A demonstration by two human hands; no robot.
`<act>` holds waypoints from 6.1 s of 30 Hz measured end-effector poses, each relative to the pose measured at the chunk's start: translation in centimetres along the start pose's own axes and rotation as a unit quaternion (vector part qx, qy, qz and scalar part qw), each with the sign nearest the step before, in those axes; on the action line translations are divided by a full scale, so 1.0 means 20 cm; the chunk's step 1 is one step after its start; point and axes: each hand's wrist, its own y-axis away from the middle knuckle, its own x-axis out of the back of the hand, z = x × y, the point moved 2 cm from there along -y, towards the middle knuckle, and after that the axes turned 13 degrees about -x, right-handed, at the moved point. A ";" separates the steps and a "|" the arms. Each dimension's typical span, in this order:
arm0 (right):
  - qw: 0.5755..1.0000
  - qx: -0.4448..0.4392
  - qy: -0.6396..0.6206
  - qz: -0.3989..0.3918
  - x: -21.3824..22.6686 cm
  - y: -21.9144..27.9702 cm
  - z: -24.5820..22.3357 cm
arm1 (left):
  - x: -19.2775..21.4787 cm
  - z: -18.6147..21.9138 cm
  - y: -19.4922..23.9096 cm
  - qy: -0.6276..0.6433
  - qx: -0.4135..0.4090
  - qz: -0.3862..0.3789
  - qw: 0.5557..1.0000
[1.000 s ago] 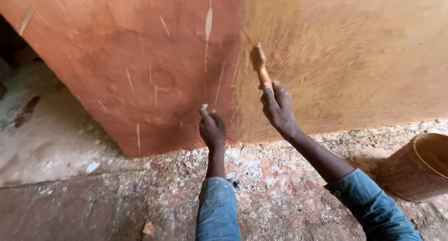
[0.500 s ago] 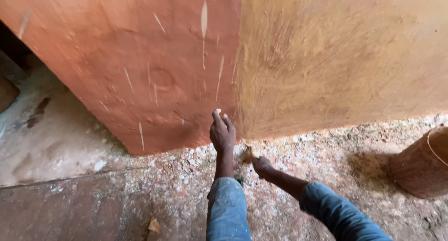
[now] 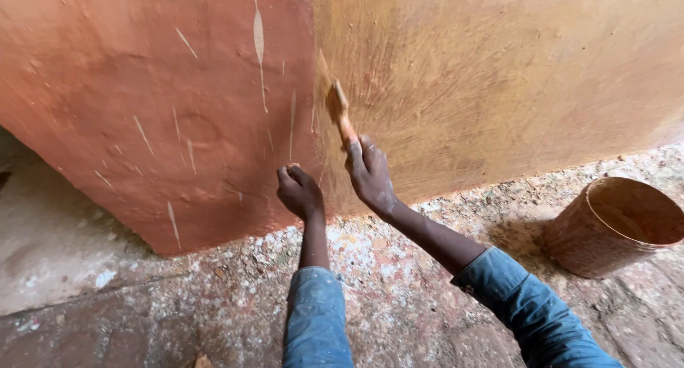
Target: The person uses a brush to apply a light brown liquid to a reddish-brown wall. They repeatedly dip the brush into a metal bucket and brush the wall in vertical strokes, covering a section near the floor.
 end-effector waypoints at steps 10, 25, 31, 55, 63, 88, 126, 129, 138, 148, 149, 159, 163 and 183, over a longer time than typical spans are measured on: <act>0.985 -0.077 0.152 -0.024 -0.23 0.15 0.83 | 0.04 -0.23 0.11 -0.099 0.037 -0.105 0.989; 0.865 -0.308 0.334 -0.214 -0.35 0.50 1.72 | -0.07 -0.34 0.32 -0.137 0.070 -0.148 0.977; 0.912 -0.239 0.290 -0.163 -0.30 0.40 1.70 | -0.02 -0.36 0.42 -0.166 0.176 -0.114 0.964; 0.849 -0.183 0.488 -0.084 0.08 0.27 1.61 | 0.03 -0.38 0.30 -0.117 0.108 -0.164 0.974; 0.906 -0.198 0.229 -0.295 -0.32 0.49 1.27 | -0.09 -0.17 0.25 -0.103 -0.012 -0.127 0.986; 0.873 -0.191 0.442 0.078 0.83 -0.16 1.48 | -0.18 0.39 0.17 0.025 -0.066 -0.250 0.966; 0.934 -0.232 0.220 0.161 1.02 0.08 1.57 | -0.96 0.99 0.49 0.232 -0.079 -0.365 0.898; 0.899 -0.424 -0.101 0.046 0.79 0.18 1.53 | -1.03 1.11 0.45 0.148 -0.241 -0.421 0.862; 0.895 -0.433 0.104 0.029 1.45 0.05 1.36 | -1.28 1.62 0.62 0.420 -0.095 -0.365 0.825; 0.768 -0.456 0.420 0.157 3.02 0.05 0.75 | -1.63 1.68 1.39 0.284 -0.052 -0.638 0.714; 0.734 -0.458 0.481 0.139 3.04 0.08 0.71 | -1.64 1.65 1.50 0.232 -0.093 -0.683 0.686; 0.653 -0.411 0.635 0.011 2.80 0.08 1.40 | -1.73 1.35 2.21 0.059 -0.130 -0.777 0.613; 0.717 -0.312 0.617 0.085 2.74 0.12 1.68 | -1.77 1.25 2.24 0.052 -0.239 -0.795 0.555; 0.736 -0.200 0.617 0.193 2.93 0.06 1.78 | -1.69 1.36 1.90 0.109 -0.201 -0.718 0.657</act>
